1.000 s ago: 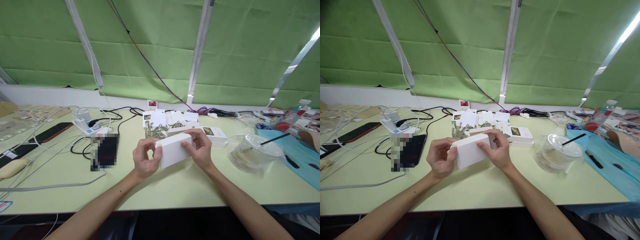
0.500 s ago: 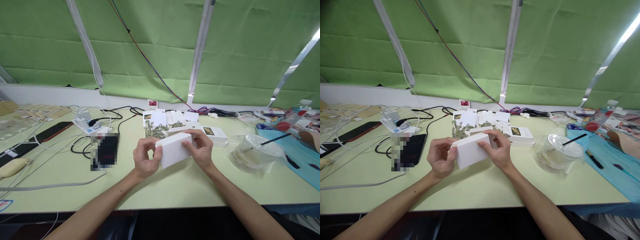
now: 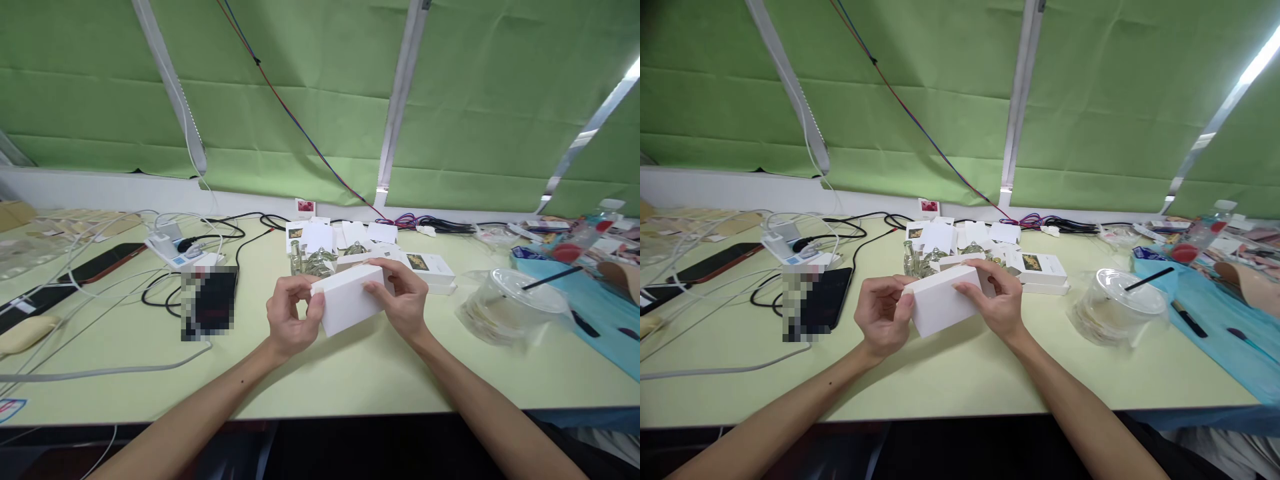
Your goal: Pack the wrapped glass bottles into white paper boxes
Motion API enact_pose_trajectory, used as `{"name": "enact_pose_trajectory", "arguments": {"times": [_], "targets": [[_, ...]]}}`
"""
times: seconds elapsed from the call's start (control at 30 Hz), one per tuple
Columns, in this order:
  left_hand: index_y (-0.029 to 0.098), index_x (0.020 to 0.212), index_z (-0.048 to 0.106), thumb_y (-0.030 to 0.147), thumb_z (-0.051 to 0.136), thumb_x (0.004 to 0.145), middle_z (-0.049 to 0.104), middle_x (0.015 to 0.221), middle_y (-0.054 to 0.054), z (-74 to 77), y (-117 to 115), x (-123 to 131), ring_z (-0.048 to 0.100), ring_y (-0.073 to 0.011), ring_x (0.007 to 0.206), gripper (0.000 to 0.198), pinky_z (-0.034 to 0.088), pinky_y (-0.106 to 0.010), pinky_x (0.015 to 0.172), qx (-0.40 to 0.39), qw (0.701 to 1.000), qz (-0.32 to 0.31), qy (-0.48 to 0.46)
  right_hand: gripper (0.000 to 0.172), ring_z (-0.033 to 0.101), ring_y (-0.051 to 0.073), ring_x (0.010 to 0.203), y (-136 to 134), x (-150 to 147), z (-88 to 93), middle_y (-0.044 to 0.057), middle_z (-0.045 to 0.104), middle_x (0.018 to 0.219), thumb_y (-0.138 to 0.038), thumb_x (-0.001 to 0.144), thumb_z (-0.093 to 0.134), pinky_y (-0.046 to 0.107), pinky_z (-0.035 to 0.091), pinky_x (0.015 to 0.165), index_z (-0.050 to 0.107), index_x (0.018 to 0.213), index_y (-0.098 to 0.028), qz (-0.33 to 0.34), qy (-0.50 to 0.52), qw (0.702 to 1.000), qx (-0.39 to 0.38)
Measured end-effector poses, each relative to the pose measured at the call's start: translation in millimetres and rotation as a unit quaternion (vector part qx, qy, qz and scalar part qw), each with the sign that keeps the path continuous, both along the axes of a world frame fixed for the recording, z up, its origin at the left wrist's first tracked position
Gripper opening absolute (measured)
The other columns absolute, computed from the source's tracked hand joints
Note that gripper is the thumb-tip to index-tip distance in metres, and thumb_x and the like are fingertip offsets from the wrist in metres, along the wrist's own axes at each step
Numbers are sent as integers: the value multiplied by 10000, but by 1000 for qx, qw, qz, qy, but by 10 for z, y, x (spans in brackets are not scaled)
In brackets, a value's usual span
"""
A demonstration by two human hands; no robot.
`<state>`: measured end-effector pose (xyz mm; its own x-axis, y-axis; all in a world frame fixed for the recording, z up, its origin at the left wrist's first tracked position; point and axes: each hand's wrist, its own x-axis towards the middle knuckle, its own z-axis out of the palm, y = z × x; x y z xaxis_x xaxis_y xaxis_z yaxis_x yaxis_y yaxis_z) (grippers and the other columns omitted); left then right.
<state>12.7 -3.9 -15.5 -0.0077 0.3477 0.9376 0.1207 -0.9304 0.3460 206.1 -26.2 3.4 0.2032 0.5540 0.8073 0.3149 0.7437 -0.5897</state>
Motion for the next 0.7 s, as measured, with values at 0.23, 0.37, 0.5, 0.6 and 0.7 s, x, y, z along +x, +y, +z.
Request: {"name": "enact_pose_trajectory", "arguments": {"times": [0.23,0.37,0.5,0.6,0.7], "targets": [[199,1003,496,213,601,943,678,836,-33,-18,6,-4,606,-94,598,122,478,-167,465,-6,1000,2,-1,211,735,210,840,0,1,-15,44,805,990,-378,811,808,299,564,610,767,978,-257,13,11,1000,-16],[198,1001,501,213,602,944,682,831,-33,-21,6,-2,608,-95,596,117,474,-165,460,-7,1000,-4,-3,210,727,205,834,0,10,-17,38,803,996,-369,811,808,297,556,612,768,986,-261,21,12,999,-22],[196,1005,510,196,608,940,680,833,-30,-21,5,5,610,-95,594,118,483,-172,470,-6,1000,-7,-11,214,713,203,838,-2,21,-16,40,795,1010,-386,838,778,293,529,604,761,1010,-260,17,-5,999,-30],[194,1013,514,187,608,938,680,842,-34,-28,6,2,618,-98,605,120,492,-179,480,-10,1000,-2,-10,224,698,202,855,-7,28,-19,49,783,1043,-392,877,731,290,502,601,750,1053,-255,19,-14,999,-34],[196,1012,511,193,601,941,675,836,-32,-25,3,0,621,-100,608,114,493,-177,476,-12,1000,3,-9,221,690,202,861,-16,30,-18,62,773,1057,-383,936,649,297,501,610,736,1084,-245,29,-13,999,-31]]}}
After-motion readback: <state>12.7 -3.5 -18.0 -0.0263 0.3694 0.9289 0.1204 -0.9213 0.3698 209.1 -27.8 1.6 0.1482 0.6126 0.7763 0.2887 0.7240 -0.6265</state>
